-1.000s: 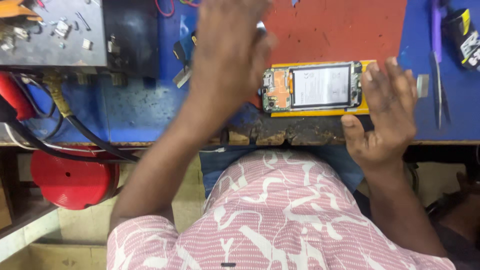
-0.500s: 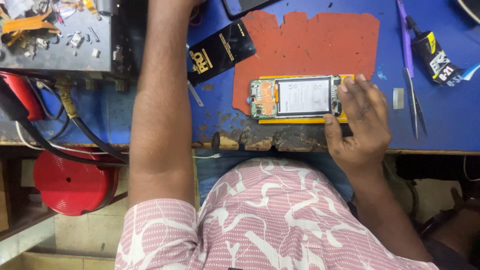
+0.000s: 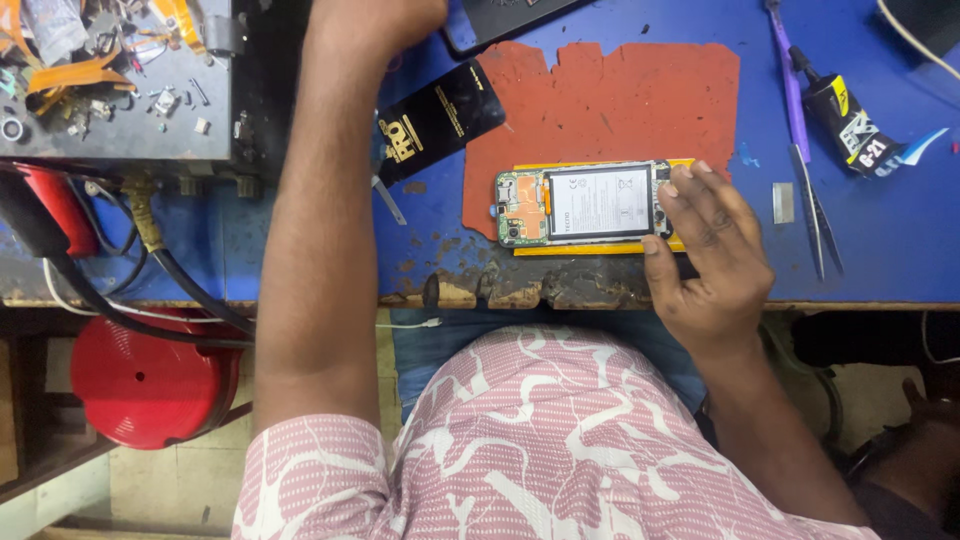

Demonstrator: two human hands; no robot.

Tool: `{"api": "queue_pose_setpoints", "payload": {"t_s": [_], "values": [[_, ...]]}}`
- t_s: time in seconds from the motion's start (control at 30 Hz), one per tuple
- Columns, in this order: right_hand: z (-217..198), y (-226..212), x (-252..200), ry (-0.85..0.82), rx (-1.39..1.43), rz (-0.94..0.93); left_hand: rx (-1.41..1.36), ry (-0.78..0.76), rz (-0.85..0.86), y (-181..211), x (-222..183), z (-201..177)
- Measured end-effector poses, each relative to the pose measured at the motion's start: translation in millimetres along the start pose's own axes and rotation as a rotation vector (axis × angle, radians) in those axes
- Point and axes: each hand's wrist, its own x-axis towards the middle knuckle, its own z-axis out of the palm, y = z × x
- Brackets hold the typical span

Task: The person reassembles a smartphone by placing the battery into the chassis and connecting the ribbon cable. They then align and snap the back cover onto the device. Finally, the person uses a screwdriver to secure the back cover with screws.

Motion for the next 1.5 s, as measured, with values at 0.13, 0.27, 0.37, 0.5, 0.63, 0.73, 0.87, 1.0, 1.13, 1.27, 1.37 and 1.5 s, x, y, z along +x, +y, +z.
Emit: {"api": "queue_pose_setpoints", "payload": {"t_s": [0.13,0.27,0.37,0.5,0.63,0.73,0.87,1.0,1.13,1.27,1.37,1.5], "values": [[-13.1,0.3,20.1,-0.062,0.012,0.040,-0.089,0.045,0.053,1.9,-7.9,-0.9],[-19.3,15.8,56.8,-0.115,-0.046,0.007,-0.197,0.051,0.121,4.7,-22.6,-3.9],[-7.1,31.2,91.7,-0.196,-0.066,-0.061,-0.323,0.133,0.280,6.5,-34.3,-4.2],[20.6,41.8,126.2,-0.383,-0.107,-0.166,-0.428,0.069,0.260,6.6,-41.5,-0.5],[49.9,41.8,144.6,-0.479,-0.252,-0.151,-0.476,0.126,0.355,9.6,-47.1,2.7],[64.8,42.3,146.4,-0.531,-0.369,-0.196,-0.447,0.160,0.393,7.1,-48.1,3.5],[69.8,46.9,139.1,-0.569,-0.409,-0.219,-0.451,0.086,0.326,0.3,-50.5,5.9],[67.4,46.9,135.7,-0.539,-0.414,-0.234,-0.579,0.043,0.304,0.8,-48.6,1.2],[67.9,46.2,136.2,-0.543,-0.412,-0.240,-0.631,0.036,0.230,-3.9,-51.8,-6.9],[69.2,47.3,133.3,-0.536,-0.437,-0.250,-0.694,-0.030,0.076,-5.1,-58.0,-16.7],[70.4,45.8,134.9,-0.538,-0.421,-0.229,-0.744,0.009,0.121,-3.0,-62.3,-17.3],[60.4,43.2,138.6,-0.516,-0.324,-0.180,-1.231,-0.107,0.387,-2.6,-62.8,-10.5]]}}
